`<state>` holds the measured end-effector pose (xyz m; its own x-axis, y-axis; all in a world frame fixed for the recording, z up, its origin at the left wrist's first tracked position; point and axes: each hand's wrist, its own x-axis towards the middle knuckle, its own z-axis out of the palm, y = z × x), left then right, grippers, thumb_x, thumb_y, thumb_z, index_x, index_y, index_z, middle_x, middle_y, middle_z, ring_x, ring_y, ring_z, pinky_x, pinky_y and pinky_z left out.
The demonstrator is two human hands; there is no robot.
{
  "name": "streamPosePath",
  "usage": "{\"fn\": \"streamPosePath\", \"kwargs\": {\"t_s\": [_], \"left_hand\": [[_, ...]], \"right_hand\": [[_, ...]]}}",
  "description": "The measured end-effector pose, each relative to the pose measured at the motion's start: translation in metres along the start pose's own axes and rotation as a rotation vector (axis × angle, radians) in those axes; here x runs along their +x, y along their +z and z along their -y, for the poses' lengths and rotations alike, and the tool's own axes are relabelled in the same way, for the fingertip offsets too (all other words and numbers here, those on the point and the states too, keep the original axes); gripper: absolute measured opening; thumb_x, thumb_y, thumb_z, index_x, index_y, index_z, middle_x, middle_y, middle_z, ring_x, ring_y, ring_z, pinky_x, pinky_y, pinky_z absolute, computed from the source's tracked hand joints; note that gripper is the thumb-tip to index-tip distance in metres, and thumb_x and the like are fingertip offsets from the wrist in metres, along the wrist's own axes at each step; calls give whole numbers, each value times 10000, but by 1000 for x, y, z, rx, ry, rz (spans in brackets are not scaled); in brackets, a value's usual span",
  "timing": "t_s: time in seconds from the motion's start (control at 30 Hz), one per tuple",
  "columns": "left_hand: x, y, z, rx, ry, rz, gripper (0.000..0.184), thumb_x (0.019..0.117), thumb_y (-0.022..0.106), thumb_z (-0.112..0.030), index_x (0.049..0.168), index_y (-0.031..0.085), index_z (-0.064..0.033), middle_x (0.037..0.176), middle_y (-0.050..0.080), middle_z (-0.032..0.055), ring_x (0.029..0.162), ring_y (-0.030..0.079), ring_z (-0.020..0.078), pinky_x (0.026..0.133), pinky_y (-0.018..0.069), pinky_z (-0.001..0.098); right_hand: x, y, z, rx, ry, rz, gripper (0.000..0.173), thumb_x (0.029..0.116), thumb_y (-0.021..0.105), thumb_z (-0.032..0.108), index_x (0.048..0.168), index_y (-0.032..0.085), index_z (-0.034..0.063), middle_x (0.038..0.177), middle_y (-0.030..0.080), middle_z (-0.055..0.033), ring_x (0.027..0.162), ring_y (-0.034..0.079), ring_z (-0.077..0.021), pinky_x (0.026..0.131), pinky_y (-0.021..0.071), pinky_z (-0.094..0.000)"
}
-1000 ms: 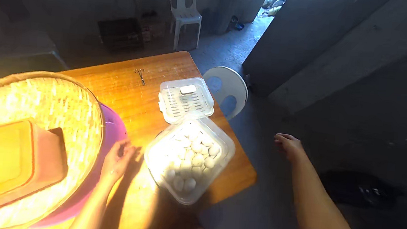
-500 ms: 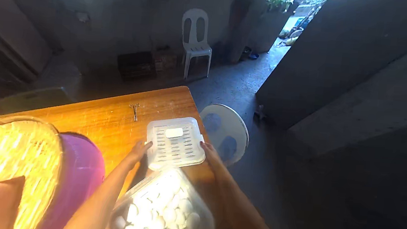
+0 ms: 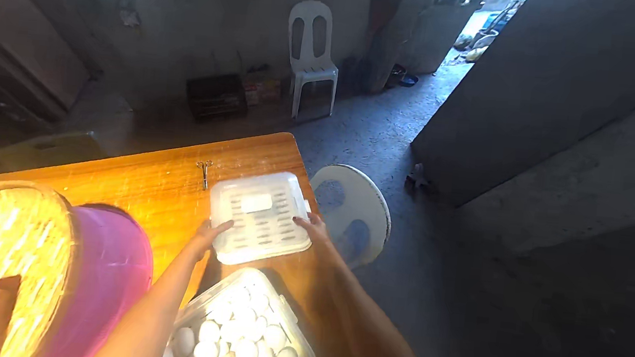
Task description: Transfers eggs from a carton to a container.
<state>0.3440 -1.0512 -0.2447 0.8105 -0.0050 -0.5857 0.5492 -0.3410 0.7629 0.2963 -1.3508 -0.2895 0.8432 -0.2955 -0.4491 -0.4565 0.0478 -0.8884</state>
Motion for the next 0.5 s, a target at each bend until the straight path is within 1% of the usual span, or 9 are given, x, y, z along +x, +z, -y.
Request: {"fn": "streamPosePath", "kwargs": {"t_s": [0.07, 0.13, 0.2, 0.27, 0.33, 0.37, 0.43, 0.47, 0.5], "left_hand": [[-16, -13, -18, -29, 72, -65, 743, 962, 705, -402, 1504, 384, -8, 1343, 582, 284, 1202, 605, 396, 1008, 502, 561], [-50, -29, -41, -11, 151, -110, 753, 973, 679, -434, 1514, 366, -13, 1364, 564, 291, 1231, 586, 394, 1032, 478, 562], [-106, -48, -59, 26, 228, -116, 724, 1004, 635, -420, 1538, 337, -33, 1395, 546, 282, 1256, 570, 392, 1051, 460, 561], [-170, -66, -57, 85, 275, -129, 672, 1017, 624, -380, 1544, 337, -78, 1405, 545, 261, 1239, 573, 398, 1030, 459, 578], [-227, -79, -27, 137, 297, -177, 703, 984, 674, -366, 1548, 343, -109, 1375, 569, 234, 1167, 614, 372, 976, 493, 581], [-251, -83, -5, 148, 289, -198, 741, 957, 701, -381, 1549, 342, -115, 1338, 592, 214, 1128, 635, 342, 955, 512, 567], [-292, -85, 44, 174, 253, -207, 834, 893, 702, -473, 1543, 337, -99, 1292, 626, 173, 1112, 661, 275, 946, 548, 514], [-309, -83, 67, 163, 226, -209, 871, 866, 692, -510, 1538, 344, -78, 1289, 633, 169, 1116, 665, 262, 948, 554, 495], [-324, -78, 88, 133, 197, -204, 877, 868, 677, -506, 1536, 339, -49, 1314, 617, 180, 1141, 653, 262, 968, 548, 483]], "right_hand": [[-7, 6, 26, 52, -88, 3, 687, 898, 785, 304, 1452, 491, 22, 1308, 617, -244, 1162, 632, -336, 990, 525, -524], [-35, 9, 65, 88, -136, 20, 676, 925, 757, 292, 1474, 467, 25, 1336, 599, -239, 1176, 621, -326, 996, 516, -520], [-74, 8, 99, 101, -166, 41, 634, 948, 725, 289, 1472, 471, 39, 1323, 609, -225, 1155, 632, -308, 978, 528, -506], [-123, 0, 119, 88, -193, 104, 588, 978, 675, 272, 1477, 463, 45, 1313, 613, -207, 1131, 637, -277, 960, 536, -471], [-175, -6, 115, 55, -217, 185, 578, 990, 640, 277, 1496, 442, 82, 1306, 622, -173, 1095, 651, -248, 927, 553, -455], [-201, -9, 104, 21, -220, 230, 584, 990, 630, 310, 1509, 432, 131, 1294, 636, -143, 1066, 667, -230, 899, 571, -449], [-243, -14, 73, -25, -202, 326, 591, 998, 631, 326, 1537, 415, 218, 1281, 657, -95, 1014, 689, -188, 845, 596, -416], [-255, -14, 58, -51, -189, 362, 595, 998, 637, 301, 1539, 414, 190, 1285, 656, -104, 1030, 688, -191, 866, 594, -421], [-264, -13, 47, -87, -176, 377, 588, 996, 644, 270, 1525, 429, 126, 1275, 658, -132, 1051, 684, -202, 900, 585, -431]]}}
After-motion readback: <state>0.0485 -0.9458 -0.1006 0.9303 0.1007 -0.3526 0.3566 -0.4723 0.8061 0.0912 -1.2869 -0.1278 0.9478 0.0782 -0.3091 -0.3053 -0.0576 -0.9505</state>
